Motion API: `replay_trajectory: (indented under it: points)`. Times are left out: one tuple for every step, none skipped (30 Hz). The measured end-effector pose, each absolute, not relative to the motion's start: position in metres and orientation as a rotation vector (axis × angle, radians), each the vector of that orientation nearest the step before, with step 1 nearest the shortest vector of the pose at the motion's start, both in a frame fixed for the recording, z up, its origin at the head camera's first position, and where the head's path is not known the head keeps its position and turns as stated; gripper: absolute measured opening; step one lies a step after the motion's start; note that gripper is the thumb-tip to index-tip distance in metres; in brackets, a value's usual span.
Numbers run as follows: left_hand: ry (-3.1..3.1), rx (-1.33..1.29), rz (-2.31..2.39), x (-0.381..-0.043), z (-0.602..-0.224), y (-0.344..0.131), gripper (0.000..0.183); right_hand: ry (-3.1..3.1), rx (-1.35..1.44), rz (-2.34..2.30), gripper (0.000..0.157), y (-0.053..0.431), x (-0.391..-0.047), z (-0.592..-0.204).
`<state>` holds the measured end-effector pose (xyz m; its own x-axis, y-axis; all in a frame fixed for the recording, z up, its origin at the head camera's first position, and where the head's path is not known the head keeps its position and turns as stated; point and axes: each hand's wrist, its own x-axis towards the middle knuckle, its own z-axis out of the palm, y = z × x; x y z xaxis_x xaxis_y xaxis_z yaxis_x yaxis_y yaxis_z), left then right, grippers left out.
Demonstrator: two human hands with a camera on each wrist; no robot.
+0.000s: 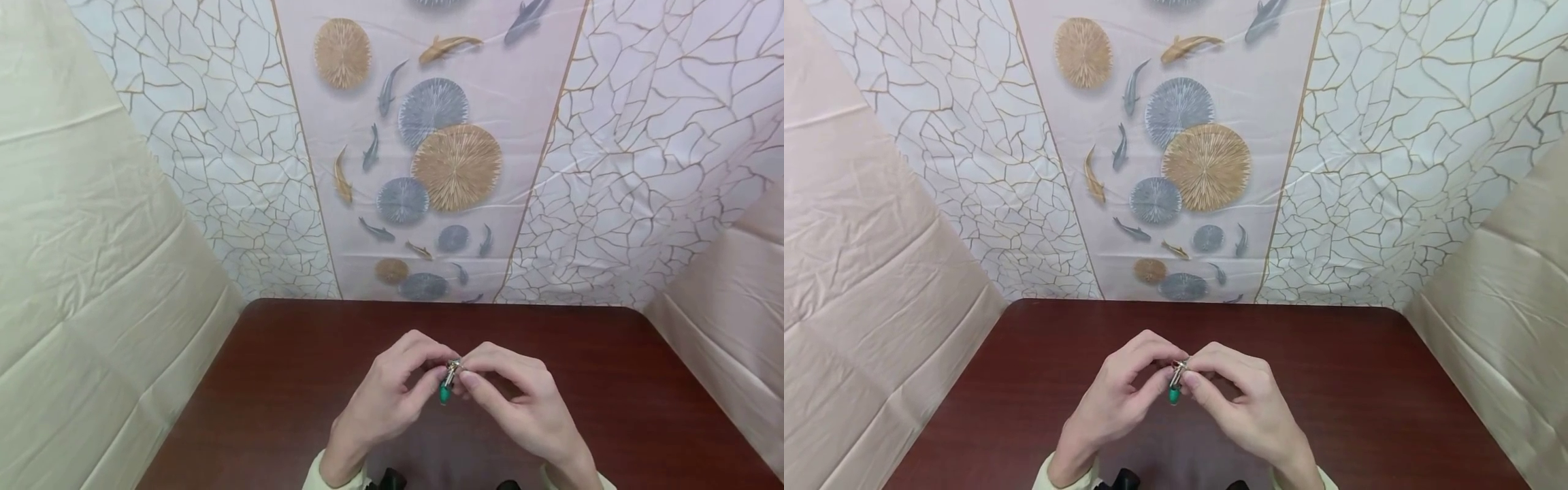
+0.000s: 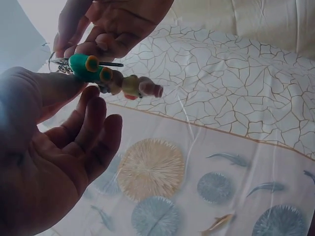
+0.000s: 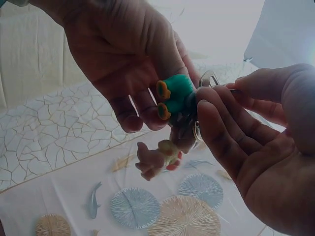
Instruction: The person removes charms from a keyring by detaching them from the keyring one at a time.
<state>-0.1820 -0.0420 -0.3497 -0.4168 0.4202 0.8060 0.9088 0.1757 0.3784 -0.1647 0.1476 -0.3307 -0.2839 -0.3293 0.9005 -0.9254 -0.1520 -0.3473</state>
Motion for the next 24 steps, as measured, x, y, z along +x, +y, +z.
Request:
replay_trajectory:
  points:
    - [-1.924,-1.249,-1.185,-0.182,-0.349,-0.042,0.016,-1.585,1.429,1.458,0.013,0.148,-0.165,-0.331]
    - [-1.925,-1.249,-1.184,-0.182,-0.349,-0.042,0.014,-1.586,1.426,1.459,0.013,0.148,-0.165,-0.33]
    - [-1.923,-1.251,-1.185,-0.182,-0.349,-0.043,0.012,-1.586,1.426,1.464,0.013,0.148,-0.165,-0.33]
    - [-1.922,-1.253,-1.187,-0.182,-0.349,-0.043,0.01,-1.588,1.423,1.467,0.013,0.148,-0.165,-0.331]
    - [-1.921,-1.252,-1.181,-0.182,-0.349,-0.043,0.008,-1.591,1.419,1.471,0.013,0.148,-0.165,-0.331]
    - [-1.916,-1.255,-1.179,-0.183,-0.35,-0.043,0.006,-1.591,1.417,1.478,0.014,0.148,-0.165,-0.331]
    - [-1.913,-1.254,-1.179,-0.183,-0.349,-0.043,0.004,-1.592,1.414,1.485,0.014,0.148,-0.165,-0.331]
    - [-1.911,-1.256,-1.184,-0.183,-0.349,-0.044,0.004,-1.597,1.409,1.487,0.014,0.148,-0.166,-0.332]
    - [-1.909,-1.255,-1.187,-0.184,-0.349,-0.044,0.005,-1.6,1.405,1.49,0.015,0.149,-0.166,-0.332]
    - [-1.904,-1.254,-1.187,-0.184,-0.348,-0.045,0.006,-1.602,1.4,1.492,0.015,0.149,-0.166,-0.332]
    - [-1.898,-1.255,-1.19,-0.184,-0.347,-0.046,0.008,-1.602,1.399,1.494,0.015,0.149,-0.167,-0.332]
    - [-1.891,-1.255,-1.201,-0.184,-0.347,-0.046,0.009,-1.6,1.4,1.498,0.016,0.149,-0.167,-0.332]
    - [-1.889,-1.253,-1.211,-0.183,-0.346,-0.047,0.01,-1.601,1.398,1.5,0.016,0.149,-0.167,-0.332]
    - [-1.887,-1.251,-1.213,-0.183,-0.345,-0.048,0.011,-1.604,1.397,1.5,0.017,0.149,-0.167,-0.332]
    - [-1.886,-1.245,-1.209,-0.183,-0.345,-0.049,0.011,-1.605,1.396,1.501,0.017,0.149,-0.167,-0.332]
    - [-1.886,-1.24,-1.203,-0.183,-0.345,-0.05,0.01,-1.606,1.396,1.502,0.018,0.148,-0.167,-0.332]
    - [-1.887,-1.234,-1.199,-0.182,-0.344,-0.05,0.008,-1.608,1.393,1.501,0.018,0.148,-0.167,-0.333]
    - [-1.887,-1.23,-1.189,-0.182,-0.344,-0.051,0.008,-1.612,1.388,1.5,0.019,0.147,-0.167,-0.333]
    - [-1.883,-1.228,-1.177,-0.182,-0.344,-0.052,0.008,-1.618,1.38,1.497,0.019,0.147,-0.166,-0.333]
    - [-1.879,-1.225,-1.165,-0.182,-0.344,-0.052,0.009,-1.624,1.372,1.493,0.019,0.146,-0.166,-0.333]
    - [-1.87,-1.226,-1.152,-0.182,-0.344,-0.053,0.011,-1.627,1.364,1.49,0.019,0.146,-0.166,-0.333]
    - [-1.859,-1.228,-1.138,-0.182,-0.343,-0.053,0.013,-1.628,1.357,1.488,0.019,0.145,-0.165,-0.333]
    - [-1.847,-1.232,-1.122,-0.182,-0.343,-0.053,0.015,-1.629,1.35,1.486,0.019,0.145,-0.165,-0.333]
    - [-1.836,-1.234,-1.102,-0.182,-0.343,-0.053,0.016,-1.63,1.344,1.485,0.018,0.145,-0.165,-0.333]
